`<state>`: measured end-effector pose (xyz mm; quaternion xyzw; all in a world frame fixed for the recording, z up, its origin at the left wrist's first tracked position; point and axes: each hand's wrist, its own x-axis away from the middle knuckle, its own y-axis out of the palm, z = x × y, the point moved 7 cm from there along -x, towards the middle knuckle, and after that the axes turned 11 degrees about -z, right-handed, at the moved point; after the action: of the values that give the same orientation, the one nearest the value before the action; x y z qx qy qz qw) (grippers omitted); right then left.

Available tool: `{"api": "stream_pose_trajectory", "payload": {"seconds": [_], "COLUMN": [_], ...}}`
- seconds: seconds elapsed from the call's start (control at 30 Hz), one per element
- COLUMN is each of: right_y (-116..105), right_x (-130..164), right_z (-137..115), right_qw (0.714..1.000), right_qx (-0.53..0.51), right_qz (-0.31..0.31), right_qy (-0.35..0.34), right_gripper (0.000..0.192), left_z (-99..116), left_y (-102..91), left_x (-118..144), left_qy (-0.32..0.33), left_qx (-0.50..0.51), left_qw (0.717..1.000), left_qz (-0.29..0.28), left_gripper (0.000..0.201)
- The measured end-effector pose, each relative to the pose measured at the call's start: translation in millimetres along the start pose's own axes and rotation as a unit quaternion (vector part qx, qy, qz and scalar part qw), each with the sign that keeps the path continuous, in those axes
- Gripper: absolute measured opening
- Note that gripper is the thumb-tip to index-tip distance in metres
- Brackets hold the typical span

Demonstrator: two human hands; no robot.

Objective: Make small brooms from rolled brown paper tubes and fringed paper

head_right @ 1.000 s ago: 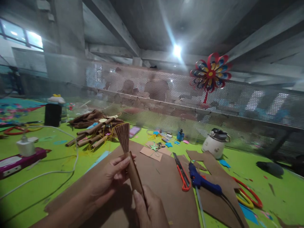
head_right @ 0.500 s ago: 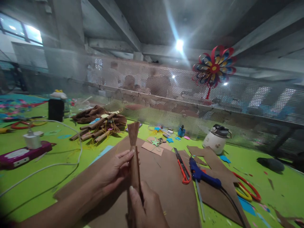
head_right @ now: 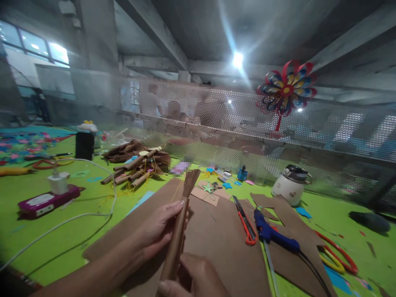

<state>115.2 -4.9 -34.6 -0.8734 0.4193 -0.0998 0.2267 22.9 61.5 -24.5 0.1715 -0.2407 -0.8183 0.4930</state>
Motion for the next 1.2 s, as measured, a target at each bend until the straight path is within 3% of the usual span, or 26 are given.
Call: {"api": "stream_pose_trajectory", "payload": {"seconds": [0.27,0.53,0.7,0.83,0.97,1.1,1.2], "right_y": [-89,-91,-102,-128,-171,-207,-219], "right_x": [13,9,13,23,35,39,36], "right_z": [12,27,47,57,68,89,105], "right_qw": [0.969,0.966,0.942,0.919,0.898,0.893,0.89], "right_qx": [0.114,0.169,0.222,0.249,0.259,0.256,0.265], "right_qz": [0.212,0.189,0.244,0.299,0.34,0.338,0.324], "right_qy": [0.052,0.04,0.059,0.063,0.103,0.152,0.181], "right_gripper": [0.037,0.04,0.047,0.042,0.04,0.036,0.034], "left_z": [-9,-12,-11,-11,-7,-5,0], "left_y": [0.5,4.2,1.5,-5.6,-13.9,-14.0,-3.7], "left_x": [1,4,4,1,-4,-7,-9], "left_qy": [-0.026,-0.024,-0.024,-0.026,-0.003,-0.008,-0.025], "left_qx": [-0.028,-0.025,-0.036,-0.033,-0.034,-0.042,-0.06], "left_qw": [0.999,0.999,0.999,0.999,0.998,0.997,0.996], "left_qz": [-0.002,-0.015,-0.002,0.021,0.049,0.064,0.057], "left_gripper": [0.035,0.038,0.04,0.042,0.041,0.038,0.036]}}
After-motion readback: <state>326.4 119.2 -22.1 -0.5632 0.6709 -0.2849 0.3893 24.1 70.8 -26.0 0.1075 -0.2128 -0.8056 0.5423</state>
